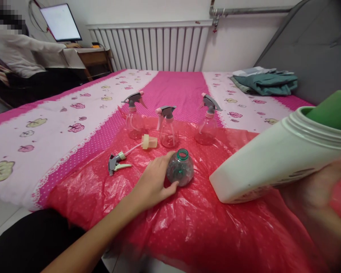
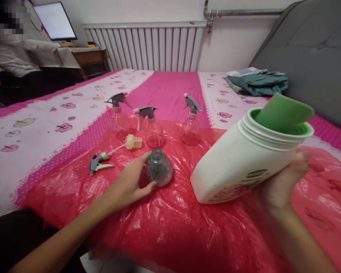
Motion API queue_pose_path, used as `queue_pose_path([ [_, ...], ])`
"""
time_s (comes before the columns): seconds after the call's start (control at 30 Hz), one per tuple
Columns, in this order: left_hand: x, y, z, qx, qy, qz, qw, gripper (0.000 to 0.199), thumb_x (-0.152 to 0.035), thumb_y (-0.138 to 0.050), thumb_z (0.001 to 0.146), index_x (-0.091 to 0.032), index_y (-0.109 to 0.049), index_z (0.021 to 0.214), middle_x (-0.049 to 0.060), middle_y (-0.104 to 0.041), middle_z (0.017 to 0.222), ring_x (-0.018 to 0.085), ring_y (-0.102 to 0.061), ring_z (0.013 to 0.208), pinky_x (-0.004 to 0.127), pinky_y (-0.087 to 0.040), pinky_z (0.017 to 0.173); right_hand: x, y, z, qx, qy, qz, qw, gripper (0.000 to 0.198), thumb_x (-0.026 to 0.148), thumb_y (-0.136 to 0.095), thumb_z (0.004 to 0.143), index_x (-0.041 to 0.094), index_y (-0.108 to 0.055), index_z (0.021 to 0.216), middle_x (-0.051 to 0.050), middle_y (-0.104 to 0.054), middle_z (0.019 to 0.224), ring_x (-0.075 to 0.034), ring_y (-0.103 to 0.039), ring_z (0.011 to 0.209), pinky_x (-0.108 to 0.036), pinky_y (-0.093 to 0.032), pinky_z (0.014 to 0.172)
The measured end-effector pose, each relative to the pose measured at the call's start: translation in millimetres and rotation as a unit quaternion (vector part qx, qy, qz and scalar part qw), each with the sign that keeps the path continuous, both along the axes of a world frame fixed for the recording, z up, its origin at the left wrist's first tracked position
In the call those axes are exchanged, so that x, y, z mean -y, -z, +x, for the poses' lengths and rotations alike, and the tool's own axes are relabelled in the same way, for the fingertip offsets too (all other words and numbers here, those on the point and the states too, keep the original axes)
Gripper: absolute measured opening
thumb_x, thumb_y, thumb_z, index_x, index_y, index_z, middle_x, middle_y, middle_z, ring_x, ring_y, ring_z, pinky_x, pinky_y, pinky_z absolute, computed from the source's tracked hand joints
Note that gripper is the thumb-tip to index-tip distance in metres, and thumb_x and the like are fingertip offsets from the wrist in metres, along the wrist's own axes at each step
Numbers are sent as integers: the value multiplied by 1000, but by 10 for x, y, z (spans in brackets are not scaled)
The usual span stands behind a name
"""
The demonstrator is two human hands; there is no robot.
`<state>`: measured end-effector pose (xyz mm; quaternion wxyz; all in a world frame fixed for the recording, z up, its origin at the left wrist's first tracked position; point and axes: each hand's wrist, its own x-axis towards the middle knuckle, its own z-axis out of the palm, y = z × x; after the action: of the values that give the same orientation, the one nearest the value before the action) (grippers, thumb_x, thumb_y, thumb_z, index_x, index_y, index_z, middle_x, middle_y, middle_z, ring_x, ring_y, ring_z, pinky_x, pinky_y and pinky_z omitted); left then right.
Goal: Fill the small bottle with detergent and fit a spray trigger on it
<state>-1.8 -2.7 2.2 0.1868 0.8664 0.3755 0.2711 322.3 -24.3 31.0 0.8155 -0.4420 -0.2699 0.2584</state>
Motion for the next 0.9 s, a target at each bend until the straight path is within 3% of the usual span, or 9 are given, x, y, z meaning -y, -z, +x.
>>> queue_pose_path([
  [0.17,-8,-12,1,6,0,-5,1000,79,-24,-69,91,-23,-32,161,18,-60,151,39,-60,139,61,-48,117,-37,-32,-22,55,40,-6,998,82,73,-8,103,22,-73,107,-4,-72,100,-21,-69,103,-40,-60,97],
  [0.37,-27,-4,8,0,-2,-3,1000,80,-25,-70,90,-20,-32,160,20,-57,154,39,-57,143,60,-45,121,-78,-7,6,18,47,-20,999,84,78,-10,101,21,-72,101,-2,-69,84,-18,-68,84,-35,-59,93],
  [0.57,-22,-27,24,3,-6,-3,1000,82,-23,-71,87,-24,-34,160,17,-59,153,39,-57,142,62,-44,121,-89,36,-10,-25,18,6,1000,83,87,-25,93,20,-72,99,-5,-69,85,-21,-69,85,-38,-61,87],
  [0.7,-25,-26,30,-1,-9,3,1000,82,-23,-71,87,-23,-33,160,18,-57,154,39,-57,143,62,-44,120,-93,102,17,-49,15,6,999,83,88,-23,92,20,-71,97,-5,-68,84,-22,-68,88,-41,-62,86],
  [0.9,-15,-36,64,-19,-18,0,1000,80,-23,-69,88,-22,-33,159,19,-57,153,38,-57,142,61,-45,120,-70,154,33,-22,39,20,999,75,87,-34,90,20,-67,92,-5,-70,96,-20,-66,98,-33,-59,86],
])
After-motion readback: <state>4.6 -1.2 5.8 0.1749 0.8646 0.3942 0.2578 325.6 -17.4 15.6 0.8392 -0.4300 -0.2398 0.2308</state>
